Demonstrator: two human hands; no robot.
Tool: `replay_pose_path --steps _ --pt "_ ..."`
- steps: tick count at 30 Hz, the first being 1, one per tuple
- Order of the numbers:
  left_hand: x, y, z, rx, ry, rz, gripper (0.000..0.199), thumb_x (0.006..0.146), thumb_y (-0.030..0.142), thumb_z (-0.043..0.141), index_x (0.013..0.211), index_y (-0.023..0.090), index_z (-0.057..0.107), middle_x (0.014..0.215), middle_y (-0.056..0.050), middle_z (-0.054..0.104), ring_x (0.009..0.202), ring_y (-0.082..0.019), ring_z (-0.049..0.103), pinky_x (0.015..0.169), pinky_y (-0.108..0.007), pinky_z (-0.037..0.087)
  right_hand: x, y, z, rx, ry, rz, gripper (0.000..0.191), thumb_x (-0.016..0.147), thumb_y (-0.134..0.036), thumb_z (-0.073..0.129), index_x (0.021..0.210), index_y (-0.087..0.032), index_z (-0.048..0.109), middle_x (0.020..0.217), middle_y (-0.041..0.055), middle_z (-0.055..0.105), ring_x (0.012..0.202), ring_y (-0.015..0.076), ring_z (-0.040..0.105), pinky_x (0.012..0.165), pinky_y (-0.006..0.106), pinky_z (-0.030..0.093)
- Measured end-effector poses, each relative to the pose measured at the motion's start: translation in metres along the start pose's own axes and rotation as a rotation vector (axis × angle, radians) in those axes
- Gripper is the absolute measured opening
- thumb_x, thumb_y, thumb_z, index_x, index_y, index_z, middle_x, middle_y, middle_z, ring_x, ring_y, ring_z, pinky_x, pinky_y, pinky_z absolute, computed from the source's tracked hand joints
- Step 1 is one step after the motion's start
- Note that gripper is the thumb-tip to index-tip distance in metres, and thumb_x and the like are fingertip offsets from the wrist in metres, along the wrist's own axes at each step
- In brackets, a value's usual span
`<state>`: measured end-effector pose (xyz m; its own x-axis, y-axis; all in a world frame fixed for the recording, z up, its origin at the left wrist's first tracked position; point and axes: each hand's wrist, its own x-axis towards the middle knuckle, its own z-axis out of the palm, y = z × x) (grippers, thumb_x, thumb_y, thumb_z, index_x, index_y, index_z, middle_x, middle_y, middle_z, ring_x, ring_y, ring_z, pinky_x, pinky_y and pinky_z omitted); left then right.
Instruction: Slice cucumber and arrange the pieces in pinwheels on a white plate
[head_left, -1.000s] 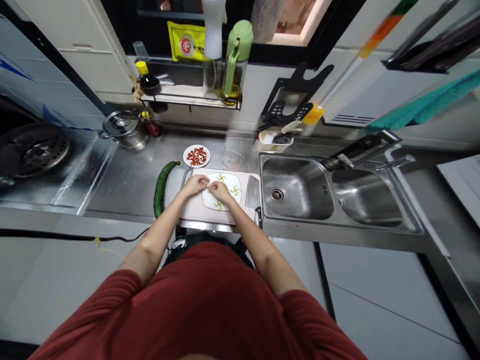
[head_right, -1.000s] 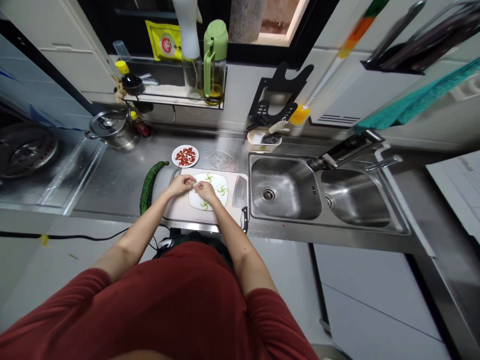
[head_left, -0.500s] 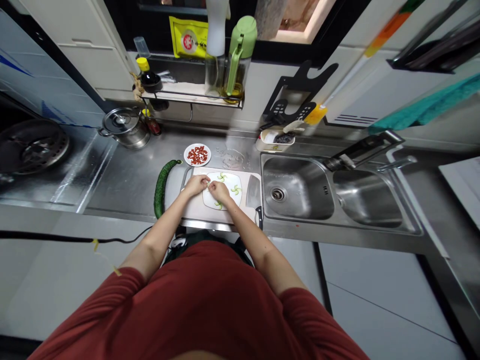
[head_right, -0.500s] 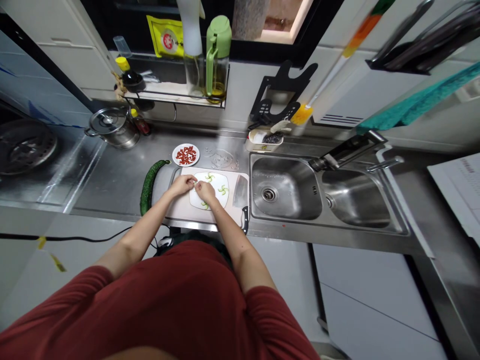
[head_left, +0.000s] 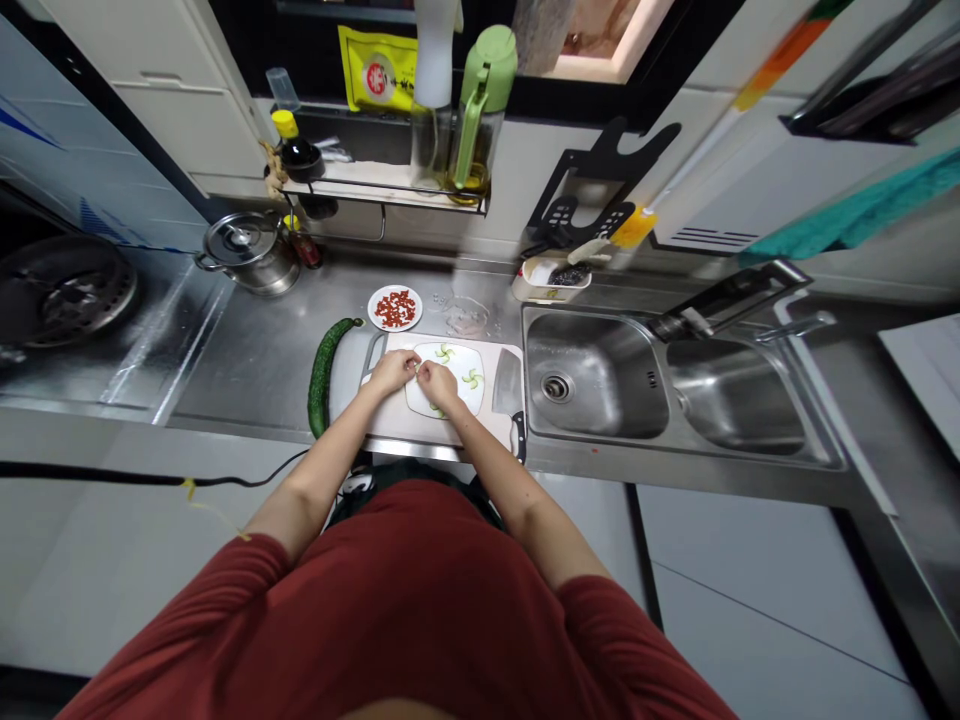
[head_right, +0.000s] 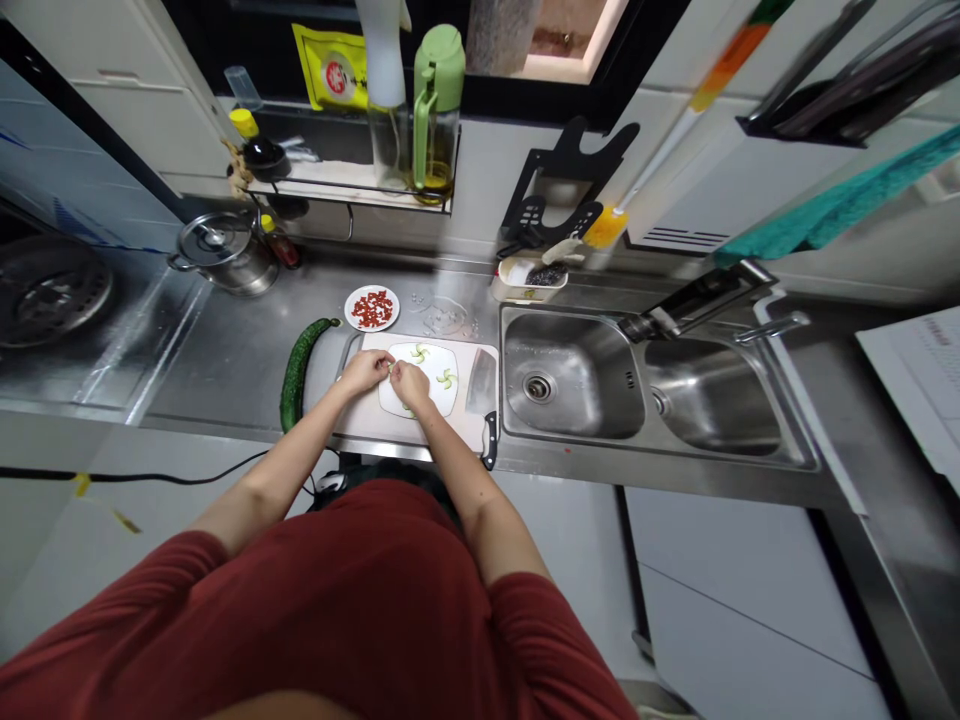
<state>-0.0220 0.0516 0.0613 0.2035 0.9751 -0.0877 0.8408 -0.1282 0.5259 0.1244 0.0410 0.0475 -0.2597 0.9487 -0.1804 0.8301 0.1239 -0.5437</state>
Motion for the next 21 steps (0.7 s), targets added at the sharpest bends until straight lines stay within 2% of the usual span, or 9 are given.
replay_pose_path --steps 6,12,21 --pt "-0.001 0.0015 -0.0002 0.024 0.008 0.032 0.028 0.075 0.016 0.053 0.098 0.019 0.069 0.093 -0.006 0.068 0.086 -0.018 0.06 0.081 -0.026 0.044 -0.0015 -0.0025 -0.0003 -0.014 0.002 0.01 0.017 0.086 -0.023 0.045 0.093 -0.021 0.061 0.089 0.0032 0.067 0.08 0.0163 0.059 0.065 0.023 0.037" --pt "-0.0011 -0.0005 0.0018 0.014 0.013 0.031 0.027 0.075 0.016 0.054 0.097 0.019 0.069 0.089 -0.006 0.065 0.084 -0.019 0.058 0.077 -0.027 0.044 -0.0028 -0.0028 0.0 -0.005 0.009 0.012 0.017 0.087 -0.025 0.046 0.099 -0.021 0.058 0.094 0.0034 0.067 0.082 0.017 0.059 0.066 0.023 0.038" --pt "0.0 -0.006 0.0044 -0.003 0.016 0.031 0.027 0.075 0.019 0.055 0.098 0.018 0.069 0.086 -0.006 0.062 0.08 -0.018 0.056 0.075 -0.026 0.042 -0.0032 -0.0027 0.0015 -0.028 0.007 0.009 0.019 0.088 -0.025 0.044 0.099 -0.022 0.058 0.093 0.0031 0.067 0.081 0.0166 0.058 0.067 0.023 0.037"
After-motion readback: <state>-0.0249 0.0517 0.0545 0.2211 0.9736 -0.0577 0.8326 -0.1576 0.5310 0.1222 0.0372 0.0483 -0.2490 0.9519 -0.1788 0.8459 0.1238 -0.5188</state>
